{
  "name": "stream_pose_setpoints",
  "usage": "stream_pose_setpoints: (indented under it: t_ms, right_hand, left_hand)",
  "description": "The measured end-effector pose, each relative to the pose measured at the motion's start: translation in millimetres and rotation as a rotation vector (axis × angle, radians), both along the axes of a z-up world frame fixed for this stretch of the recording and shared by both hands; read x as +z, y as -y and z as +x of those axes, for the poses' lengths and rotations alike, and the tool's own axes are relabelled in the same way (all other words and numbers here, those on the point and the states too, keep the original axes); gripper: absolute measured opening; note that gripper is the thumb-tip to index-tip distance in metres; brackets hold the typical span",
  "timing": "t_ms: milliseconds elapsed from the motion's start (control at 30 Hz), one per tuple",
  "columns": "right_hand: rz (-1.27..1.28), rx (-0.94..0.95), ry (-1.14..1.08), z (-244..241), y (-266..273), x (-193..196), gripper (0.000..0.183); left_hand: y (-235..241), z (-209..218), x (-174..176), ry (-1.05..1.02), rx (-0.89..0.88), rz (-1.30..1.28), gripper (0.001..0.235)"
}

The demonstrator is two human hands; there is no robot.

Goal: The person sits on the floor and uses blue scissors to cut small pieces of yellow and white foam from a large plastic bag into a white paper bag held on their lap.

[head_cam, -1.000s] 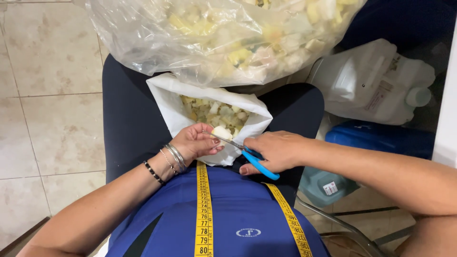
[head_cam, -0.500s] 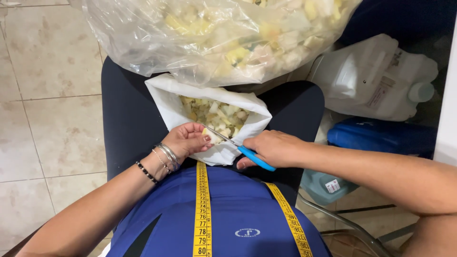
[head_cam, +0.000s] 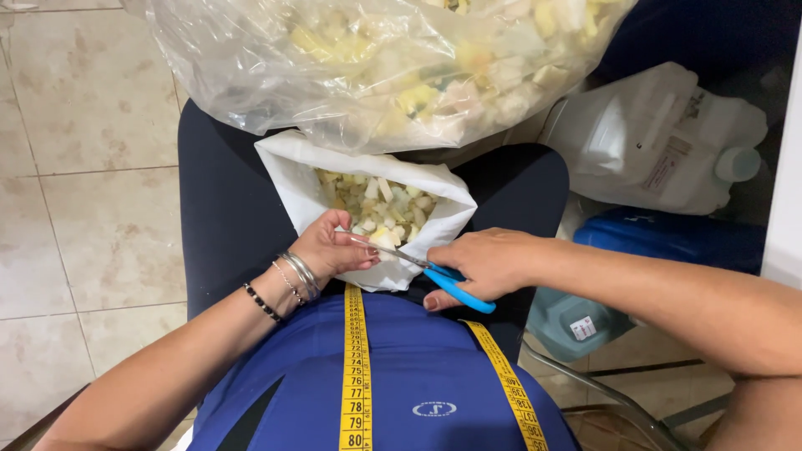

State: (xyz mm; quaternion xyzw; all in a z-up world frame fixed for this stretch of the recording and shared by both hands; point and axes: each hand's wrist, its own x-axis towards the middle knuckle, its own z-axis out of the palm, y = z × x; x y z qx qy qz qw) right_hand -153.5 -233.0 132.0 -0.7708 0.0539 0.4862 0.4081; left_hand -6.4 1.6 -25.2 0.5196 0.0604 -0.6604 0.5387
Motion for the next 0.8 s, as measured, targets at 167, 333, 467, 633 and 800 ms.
stream_pose_setpoints:
  t_ms: [167, 333, 467, 633, 800]
  right_hand:
    - [0.0, -0.027, 0.057, -1.8, -2.1, -5.6, 0.062]
    - [-0.016, -0.066, 0.042, 1.6, -4.8, -2.0, 0.062]
    - [-0.019, -0.104, 0.027, 0.0, -9.0, -9.0, 0.06]
    - [-0.037, -0.055, 0.037, -1.9, -4.5, -12.6, 0.063]
    - [-0.237, 0.036, 0.177, -0.2, 2.6, 14.6, 0.073]
  left_hand:
    - [-3.0, 1.0, -5.2, -0.009, -0.012, 0.017, 0.058]
    - [-4.7, 6.7, -1.7, 0.008, 0.002, 0.063, 0.059]
    - [-4.9, 8.6, -1.3, 0.016, 0.008, 0.077, 0.06]
    - [-11.6, 9.5, -28.5, 0.088, -0.03, 0.056, 0.062]
    - [3.2, 34.1, -10.3, 0.9, -0.46, 0.022, 0.053]
